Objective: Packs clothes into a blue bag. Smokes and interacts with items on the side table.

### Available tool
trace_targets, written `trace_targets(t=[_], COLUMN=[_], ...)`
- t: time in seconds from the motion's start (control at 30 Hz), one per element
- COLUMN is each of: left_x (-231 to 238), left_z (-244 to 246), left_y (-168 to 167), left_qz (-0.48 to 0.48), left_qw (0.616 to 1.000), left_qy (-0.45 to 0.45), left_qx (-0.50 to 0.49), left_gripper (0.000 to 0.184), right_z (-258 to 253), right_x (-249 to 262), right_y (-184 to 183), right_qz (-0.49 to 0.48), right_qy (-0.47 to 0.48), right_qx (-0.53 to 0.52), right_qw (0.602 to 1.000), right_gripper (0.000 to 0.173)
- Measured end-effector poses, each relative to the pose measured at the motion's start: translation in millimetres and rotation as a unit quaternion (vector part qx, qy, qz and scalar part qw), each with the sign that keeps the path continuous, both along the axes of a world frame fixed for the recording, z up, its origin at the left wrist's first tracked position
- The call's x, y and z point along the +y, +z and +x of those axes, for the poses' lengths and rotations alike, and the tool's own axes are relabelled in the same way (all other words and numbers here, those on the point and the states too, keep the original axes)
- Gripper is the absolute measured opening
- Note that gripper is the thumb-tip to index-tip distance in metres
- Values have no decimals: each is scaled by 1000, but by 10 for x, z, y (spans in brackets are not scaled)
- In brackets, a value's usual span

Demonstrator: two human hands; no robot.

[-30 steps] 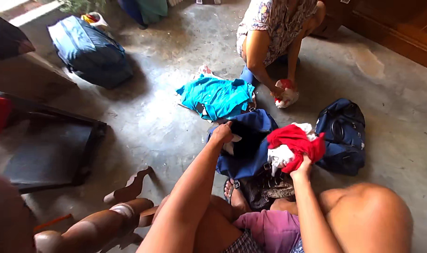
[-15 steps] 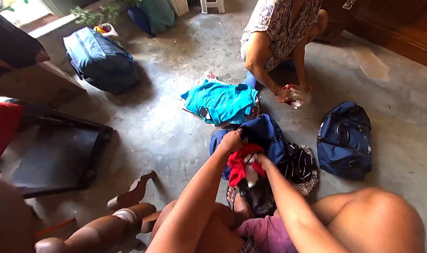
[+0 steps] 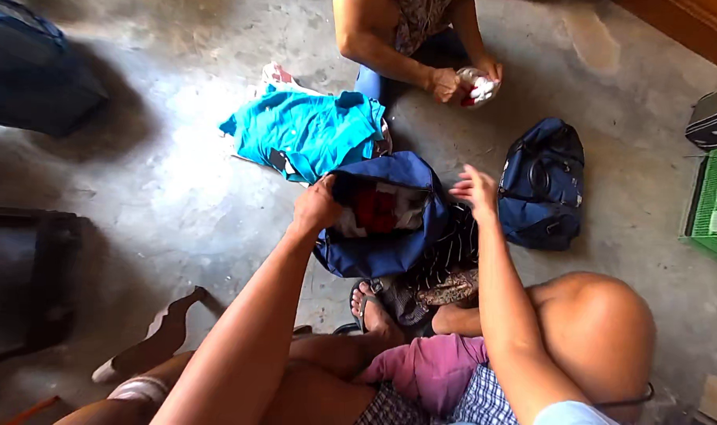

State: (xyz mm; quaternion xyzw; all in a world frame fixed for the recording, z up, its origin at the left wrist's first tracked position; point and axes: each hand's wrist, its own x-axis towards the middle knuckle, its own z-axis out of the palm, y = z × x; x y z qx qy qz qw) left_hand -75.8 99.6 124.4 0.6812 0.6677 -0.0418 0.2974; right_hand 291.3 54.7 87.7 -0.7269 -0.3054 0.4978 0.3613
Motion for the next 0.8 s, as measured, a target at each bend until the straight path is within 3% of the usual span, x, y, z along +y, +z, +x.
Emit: trace_targets(t=[0.03, 0.07, 0.17, 0.27, 0.33, 0.4, 0.57, 0.7, 0.8], left_x=[-14, -3, 20, -19, -74, -69, -4, -59, -91], left_z=[22, 51, 123, 171, 192, 177, 155, 125, 75], left_y=[-5, -10, -39, -19, -21, -3, -66, -114, -111], left_qz=[-2, -2, -15, -33, -20, -20, -23, -9, -10], left_qw=[1000, 1000, 1000, 999, 999, 999, 999, 1000, 999], left_qy=[-5, -11, -15, -20, -19, -18, -25, -28, -34], left_qx=[4, 8, 23, 32, 29, 32, 26, 8, 6], left_gripper=[66, 64, 64, 68, 68, 73, 77, 73, 75], right_z=[277, 442, 275, -163, -205, -97, -23, 40, 117], right_x=[-176, -447, -1292, -1517, -1539, -1531, -1339, -1138, -993], right_y=[-271, -603, -1381, -1649, -1625, -1621, -1360, -803, 17], right_qz=[-46, -109, -326, -436, -456, -443, -376, -305, -278], right_qy=[-73, -94, -8, 29, 35, 58, 64, -72, -16], right_qx=[-90, -145, -155, -216, -305, -358, -346, -279, -261], right_qw=[992, 979, 932, 873, 836, 820, 857, 908, 924], right_gripper=[57, 75, 131, 164, 155, 125, 74, 67, 71])
